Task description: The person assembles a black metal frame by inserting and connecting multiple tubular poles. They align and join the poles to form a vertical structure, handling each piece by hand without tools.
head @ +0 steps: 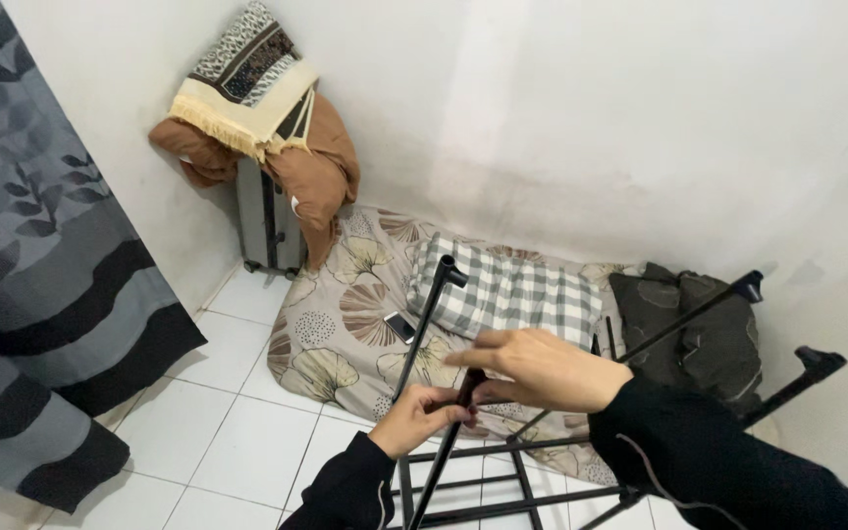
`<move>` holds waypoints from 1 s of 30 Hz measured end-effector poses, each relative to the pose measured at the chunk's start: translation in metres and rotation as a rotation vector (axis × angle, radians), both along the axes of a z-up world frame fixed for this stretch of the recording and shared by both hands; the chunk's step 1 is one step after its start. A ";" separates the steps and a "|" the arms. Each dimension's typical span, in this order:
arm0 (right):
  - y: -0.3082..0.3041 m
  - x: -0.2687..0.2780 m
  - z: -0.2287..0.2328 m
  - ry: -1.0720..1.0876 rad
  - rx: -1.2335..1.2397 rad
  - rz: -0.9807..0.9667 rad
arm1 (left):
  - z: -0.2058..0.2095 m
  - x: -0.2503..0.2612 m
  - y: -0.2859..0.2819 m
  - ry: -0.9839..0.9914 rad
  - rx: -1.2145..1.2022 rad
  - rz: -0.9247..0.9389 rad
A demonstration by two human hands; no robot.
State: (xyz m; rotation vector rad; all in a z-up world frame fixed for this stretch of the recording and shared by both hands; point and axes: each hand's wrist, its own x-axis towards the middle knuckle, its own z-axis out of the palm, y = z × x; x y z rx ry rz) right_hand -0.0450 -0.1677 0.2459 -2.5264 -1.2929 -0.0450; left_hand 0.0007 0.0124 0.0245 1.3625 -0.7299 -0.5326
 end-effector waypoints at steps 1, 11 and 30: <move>-0.001 0.002 0.001 0.037 -0.041 -0.020 | -0.001 -0.001 -0.002 0.026 -0.027 0.000; 0.017 0.011 -0.028 0.043 0.071 -0.388 | 0.001 0.001 -0.013 -0.080 -0.027 0.091; 0.014 0.004 -0.059 0.006 0.143 -0.544 | 0.004 -0.015 -0.015 -0.053 -0.016 0.167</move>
